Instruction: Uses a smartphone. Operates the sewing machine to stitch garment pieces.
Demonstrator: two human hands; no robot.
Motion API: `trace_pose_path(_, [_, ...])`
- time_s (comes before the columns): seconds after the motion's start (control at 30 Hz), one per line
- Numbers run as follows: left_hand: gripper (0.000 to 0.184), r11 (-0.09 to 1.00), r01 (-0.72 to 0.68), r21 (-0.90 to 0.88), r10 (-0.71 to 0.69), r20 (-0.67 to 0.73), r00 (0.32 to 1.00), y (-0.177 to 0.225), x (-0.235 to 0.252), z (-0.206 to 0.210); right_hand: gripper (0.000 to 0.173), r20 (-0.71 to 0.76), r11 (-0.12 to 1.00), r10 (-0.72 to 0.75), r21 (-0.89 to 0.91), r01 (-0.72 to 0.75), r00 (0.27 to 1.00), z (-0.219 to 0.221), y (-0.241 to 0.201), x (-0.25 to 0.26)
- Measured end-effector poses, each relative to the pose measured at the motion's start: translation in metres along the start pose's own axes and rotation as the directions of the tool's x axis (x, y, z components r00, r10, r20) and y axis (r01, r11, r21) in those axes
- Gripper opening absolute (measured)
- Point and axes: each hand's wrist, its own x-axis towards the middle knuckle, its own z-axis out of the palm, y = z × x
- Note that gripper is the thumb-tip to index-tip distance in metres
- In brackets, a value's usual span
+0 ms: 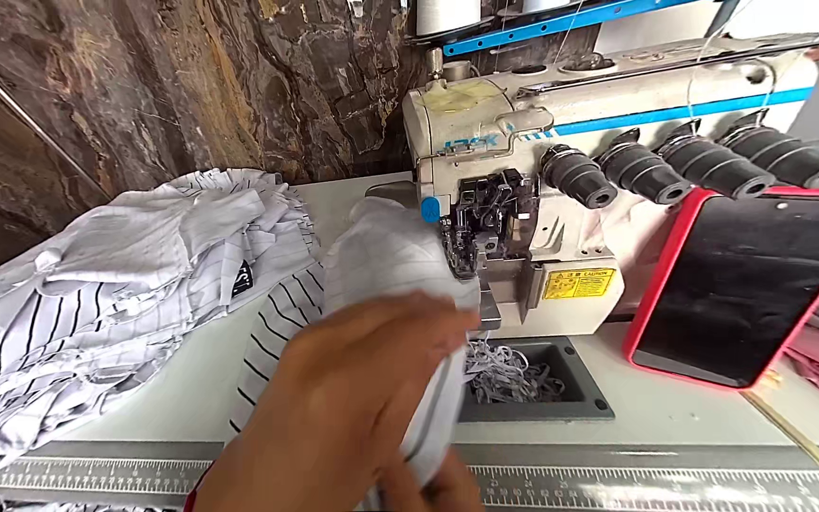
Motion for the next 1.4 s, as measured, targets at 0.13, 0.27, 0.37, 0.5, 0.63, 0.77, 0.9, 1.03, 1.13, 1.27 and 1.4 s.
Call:
trace_pose_path(0.13, [0.015, 0.988, -0.029, -0.154, 0.037, 0.052, 0.998, 0.005, -0.026, 0.010, 0.020, -0.141, 0.991, -0.115, -0.091, 0.103, 0.983, -0.044, -0.012, 0.007])
trace_pose_path(0.27, [0.011, 0.993, -0.030, -0.112, 0.029, -0.014, 0.999, 0.010, -0.033, 0.017, 0.024, 0.031, 0.971, -0.153, -0.184, 0.156, 0.988, -0.062, -0.024, 0.002])
trace_pose_path(0.37, [0.015, 0.997, 0.078, 0.017, -0.074, -0.161, 0.984, 0.006, -0.025, 0.009, 0.015, 0.093, 0.986, -0.049, -0.155, 0.063, 0.994, -0.060, -0.035, 0.001])
trace_pose_path(0.5, [0.019, 0.963, 0.101, 0.248, -0.042, -0.232, 0.972, -0.005, -0.007, -0.003, 0.016, 0.113, 0.993, 0.043, -0.118, -0.029, 0.993, -0.057, -0.040, 0.014])
trace_pose_path(0.63, [0.092, 0.951, 0.292, 0.104, -0.305, 0.135, 0.943, -0.023, -0.033, -0.012, 0.018, 0.140, 0.985, 0.144, 0.075, -0.155, 0.980, -0.056, -0.052, 0.028])
trace_pose_path(0.77, [0.121, 0.830, 0.544, 0.122, -0.545, 0.380, 0.747, -0.062, -0.067, 0.003, 0.014, 0.224, 0.918, 0.183, 0.310, -0.248, 0.957, -0.031, -0.072, 0.037])
trace_pose_path(0.9, [0.040, 0.861, 0.490, 0.137, -0.505, 0.127, 0.853, -0.072, -0.053, -0.010, 0.018, 0.243, 0.896, 0.123, 0.390, -0.213, 0.962, -0.011, -0.075, 0.042])
trace_pose_path(1.03, [0.029, 0.694, 0.099, 0.714, 0.060, -0.194, 0.979, -0.108, 0.001, -0.083, 0.017, 0.189, 0.952, 0.063, 0.284, -0.116, 0.980, -0.014, -0.066, 0.036])
trace_pose_path(1.13, [0.032, 0.671, 0.043, 0.741, -0.003, -0.055, 0.998, -0.123, 0.023, -0.100, 0.015, 0.197, 0.988, 0.043, 0.140, -0.071, 0.979, -0.025, -0.058, 0.031])
trace_pose_path(1.27, [0.048, 0.740, 0.172, 0.650, -0.417, 0.242, 0.876, -0.109, -0.002, -0.097, 0.019, 0.147, 0.997, 0.057, 0.038, -0.063, 0.987, -0.049, -0.045, 0.026])
trace_pose_path(1.4, [0.071, 0.915, 0.140, 0.379, -0.205, 0.137, 0.969, -0.047, -0.003, -0.050, 0.018, 0.120, 0.997, 0.027, -0.071, -0.018, 0.992, -0.059, -0.038, 0.019])
